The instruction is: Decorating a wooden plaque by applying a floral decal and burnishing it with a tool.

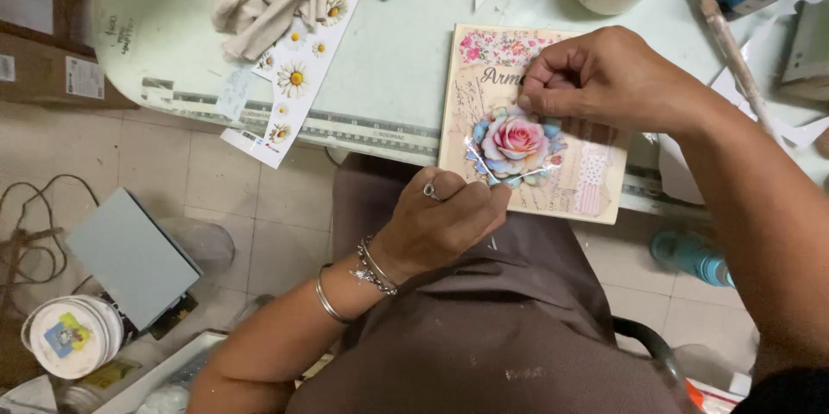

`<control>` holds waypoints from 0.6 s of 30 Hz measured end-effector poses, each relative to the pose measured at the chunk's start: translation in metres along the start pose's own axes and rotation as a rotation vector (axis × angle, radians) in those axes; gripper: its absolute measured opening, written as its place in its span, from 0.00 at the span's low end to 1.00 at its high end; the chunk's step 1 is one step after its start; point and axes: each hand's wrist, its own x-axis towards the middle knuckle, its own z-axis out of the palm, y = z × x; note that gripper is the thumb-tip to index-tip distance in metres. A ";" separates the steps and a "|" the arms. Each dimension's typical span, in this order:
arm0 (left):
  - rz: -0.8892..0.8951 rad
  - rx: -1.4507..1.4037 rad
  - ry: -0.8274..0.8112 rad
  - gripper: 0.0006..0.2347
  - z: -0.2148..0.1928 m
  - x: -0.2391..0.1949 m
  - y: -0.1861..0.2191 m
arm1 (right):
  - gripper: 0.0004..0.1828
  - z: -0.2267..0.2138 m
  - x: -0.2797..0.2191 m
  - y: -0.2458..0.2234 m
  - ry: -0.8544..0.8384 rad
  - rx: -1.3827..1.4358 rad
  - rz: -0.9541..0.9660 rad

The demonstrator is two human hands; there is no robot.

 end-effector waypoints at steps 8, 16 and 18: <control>-0.024 0.048 -0.028 0.05 0.000 -0.003 0.003 | 0.05 0.000 0.003 0.005 -0.003 -0.053 -0.037; -0.028 0.035 -0.011 0.05 0.002 -0.005 0.002 | 0.05 0.001 0.002 0.002 0.013 -0.065 -0.005; -0.026 0.012 -0.046 0.05 0.001 -0.005 0.001 | 0.05 0.001 0.005 0.005 0.018 -0.107 -0.026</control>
